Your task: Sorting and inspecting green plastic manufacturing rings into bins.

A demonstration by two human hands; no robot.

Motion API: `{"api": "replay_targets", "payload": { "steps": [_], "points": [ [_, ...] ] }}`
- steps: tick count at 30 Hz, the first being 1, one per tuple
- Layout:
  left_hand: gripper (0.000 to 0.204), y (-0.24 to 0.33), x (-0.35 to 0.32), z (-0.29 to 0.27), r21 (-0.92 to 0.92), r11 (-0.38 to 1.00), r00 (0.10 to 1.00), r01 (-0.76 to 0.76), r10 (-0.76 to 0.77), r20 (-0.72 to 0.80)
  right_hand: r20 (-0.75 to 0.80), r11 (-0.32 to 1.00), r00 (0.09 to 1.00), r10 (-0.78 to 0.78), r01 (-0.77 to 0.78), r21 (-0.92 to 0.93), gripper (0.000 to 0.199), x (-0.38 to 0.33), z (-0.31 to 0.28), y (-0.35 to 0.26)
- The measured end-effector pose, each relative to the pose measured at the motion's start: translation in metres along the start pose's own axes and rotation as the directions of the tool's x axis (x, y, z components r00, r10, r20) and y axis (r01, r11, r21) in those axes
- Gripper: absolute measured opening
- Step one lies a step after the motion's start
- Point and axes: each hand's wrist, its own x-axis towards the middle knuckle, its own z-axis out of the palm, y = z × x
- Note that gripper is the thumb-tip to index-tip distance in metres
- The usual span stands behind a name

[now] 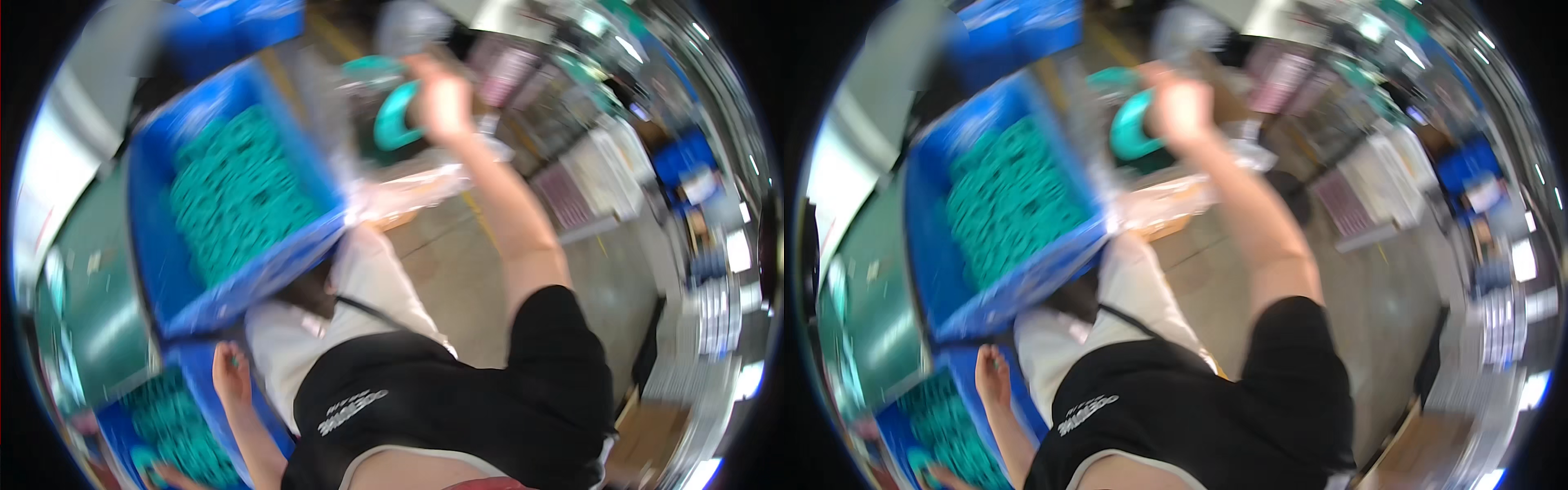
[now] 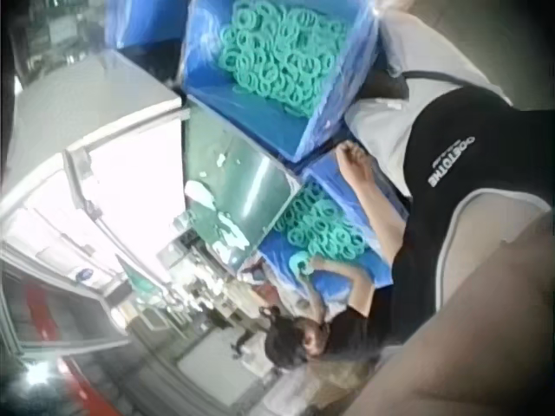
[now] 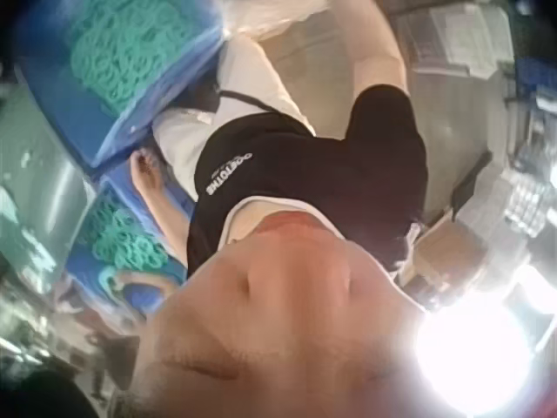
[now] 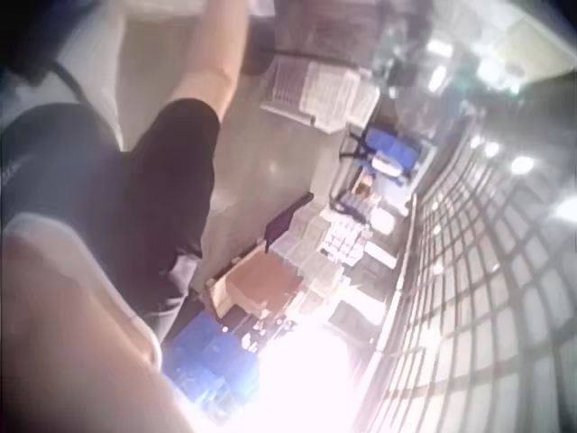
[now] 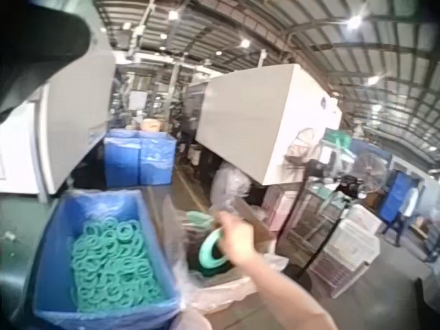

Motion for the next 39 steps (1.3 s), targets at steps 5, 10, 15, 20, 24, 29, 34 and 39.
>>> {"api": "replay_targets", "payload": {
  "steps": [5, 10, 15, 20, 24, 29, 34, 39],
  "points": [
    [0.013, -0.025, -0.076, -0.094, -0.04, 0.998, 0.934, -0.04, 0.023, -0.357, 0.475, 0.972, 0.865, -0.163, 0.225, -0.075, 0.057, 0.018, 0.075, 0.191],
    [0.019, -0.137, -0.178, -0.174, -0.139, 0.988, 0.647, 0.061, -0.145, -0.748, 0.492, 0.911, 0.829, -0.267, 0.384, -0.151, 0.047, 0.023, 0.091, 0.139],
    [0.028, -0.273, -0.242, -0.244, -0.306, 0.931, 0.389, 0.198, -0.362, -0.847, 0.51, 0.882, 0.756, -0.411, 0.19, 0.43, 0.033, 0.028, 0.112, 0.007],
    [0.037, -0.292, -0.252, -0.288, -0.557, 0.753, 0.17, 0.349, -0.635, -0.753, 0.445, 0.744, 0.613, -0.653, 0.408, 0.529, 0.028, 0.018, 0.107, -0.088],
    [0.034, -0.259, -0.242, -0.278, 0.295, 0.518, 0.365, 0.803, -0.036, -0.93, 0.504, 0.702, 0.507, -0.699, 0.352, 0.62, 0.025, 0.005, 0.095, -0.117],
    [0.018, -0.07, -0.18, -0.093, 0.699, 0.708, 0.754, 0.1, 0.405, -0.517, 0.615, 0.743, 0.441, -0.654, 0.221, 0.632, 0.02, -0.021, 0.12, -0.159],
    [0.027, 0.105, -0.048, -0.024, 0.898, -0.325, 0.54, -0.298, 0.718, 0.439, 0.672, 0.727, 0.344, -0.655, 0.046, 0.685, 0.023, -0.032, 0.178, -0.19],
    [0.071, 0.179, 0.114, -0.068, 0.877, -0.446, 0.781, 0.177, 0.607, 0.151, 0.739, 0.785, 0.269, -0.618, 0.153, 0.6, 0.024, -0.037, 0.259, -0.198]
  ]
}}
